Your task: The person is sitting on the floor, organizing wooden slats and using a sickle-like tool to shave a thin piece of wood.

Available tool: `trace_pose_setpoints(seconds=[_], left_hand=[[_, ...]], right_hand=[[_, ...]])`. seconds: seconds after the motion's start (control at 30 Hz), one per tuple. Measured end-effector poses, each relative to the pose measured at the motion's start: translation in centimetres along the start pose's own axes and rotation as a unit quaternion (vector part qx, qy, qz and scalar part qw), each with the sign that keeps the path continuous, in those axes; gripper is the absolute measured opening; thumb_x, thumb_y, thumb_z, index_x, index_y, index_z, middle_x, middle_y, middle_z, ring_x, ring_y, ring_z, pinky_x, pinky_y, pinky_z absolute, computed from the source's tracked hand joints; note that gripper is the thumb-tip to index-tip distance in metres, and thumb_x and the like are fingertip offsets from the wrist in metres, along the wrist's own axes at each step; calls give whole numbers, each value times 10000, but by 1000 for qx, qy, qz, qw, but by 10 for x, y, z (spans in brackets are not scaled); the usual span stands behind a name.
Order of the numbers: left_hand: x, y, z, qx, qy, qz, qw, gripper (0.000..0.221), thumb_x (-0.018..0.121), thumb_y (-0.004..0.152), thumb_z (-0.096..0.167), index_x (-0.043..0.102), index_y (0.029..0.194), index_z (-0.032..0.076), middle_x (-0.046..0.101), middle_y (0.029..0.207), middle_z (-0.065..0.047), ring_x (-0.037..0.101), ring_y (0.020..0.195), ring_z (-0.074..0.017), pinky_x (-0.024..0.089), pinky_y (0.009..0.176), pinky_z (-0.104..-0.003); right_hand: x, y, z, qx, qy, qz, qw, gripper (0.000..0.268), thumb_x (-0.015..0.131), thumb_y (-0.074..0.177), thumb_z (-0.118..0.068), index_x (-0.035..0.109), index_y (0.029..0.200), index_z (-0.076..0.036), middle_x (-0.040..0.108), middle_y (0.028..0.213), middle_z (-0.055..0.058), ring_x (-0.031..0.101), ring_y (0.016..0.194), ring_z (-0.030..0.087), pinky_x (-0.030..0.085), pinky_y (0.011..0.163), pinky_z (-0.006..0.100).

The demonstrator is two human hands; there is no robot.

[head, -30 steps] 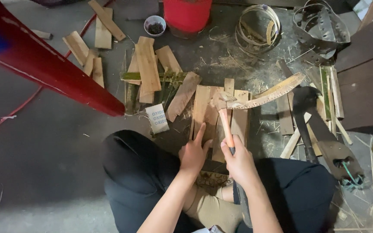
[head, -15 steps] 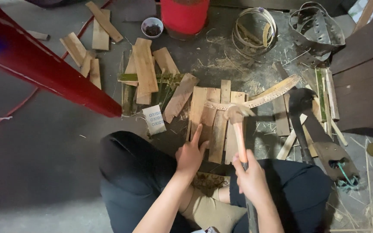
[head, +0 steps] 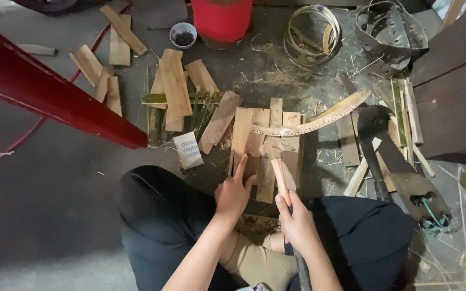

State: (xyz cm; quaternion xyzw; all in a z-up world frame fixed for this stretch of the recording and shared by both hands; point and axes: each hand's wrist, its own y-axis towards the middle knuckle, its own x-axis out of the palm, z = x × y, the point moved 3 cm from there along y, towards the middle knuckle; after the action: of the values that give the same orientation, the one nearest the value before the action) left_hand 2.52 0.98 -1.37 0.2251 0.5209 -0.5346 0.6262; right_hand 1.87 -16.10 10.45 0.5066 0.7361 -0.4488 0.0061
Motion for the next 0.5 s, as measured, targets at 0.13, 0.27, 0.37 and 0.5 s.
trace_pose_setpoints(seconds=[0.13, 0.27, 0.37, 0.5], left_hand=[[1, 2, 0, 7, 1, 6, 1000, 683, 450, 1030, 594, 220, 1643, 396, 578, 553, -79, 540, 388, -227, 463, 375, -343], [-3, -1, 1, -1, 29, 5, 1000, 707, 432, 1019, 639, 194, 1645, 411, 567, 540, -75, 517, 359, -198, 466, 357, -322], [-3, 2, 0, 3, 33, 1, 999, 712, 430, 1025, 634, 176, 1650, 408, 561, 521, -62, 498, 349, -186, 447, 352, -318], [-1, 3, -2, 10, -10, 5, 1000, 696, 474, 1023, 604, 222, 1638, 400, 617, 576, -90, 561, 405, -193, 481, 397, -313]], right_hand=[[4, 7, -3, 0, 15, -2, 1000, 321, 442, 1067, -419, 568, 1002, -131, 526, 557, 51, 516, 443, 195, 457, 466, 343], [8, 11, -3, 8, 44, -5, 999, 307, 440, 1069, -393, 598, 1007, -137, 466, 565, 53, 453, 434, 188, 447, 404, 342], [10, 13, -14, 13, 59, -18, 998, 309, 436, 1076, -389, 595, 1018, -130, 439, 586, 45, 410, 437, 172, 422, 384, 334], [9, 17, -34, 17, 51, -35, 998, 297, 441, 1077, -390, 598, 1135, -144, 437, 616, 41, 404, 459, 164, 394, 397, 319]])
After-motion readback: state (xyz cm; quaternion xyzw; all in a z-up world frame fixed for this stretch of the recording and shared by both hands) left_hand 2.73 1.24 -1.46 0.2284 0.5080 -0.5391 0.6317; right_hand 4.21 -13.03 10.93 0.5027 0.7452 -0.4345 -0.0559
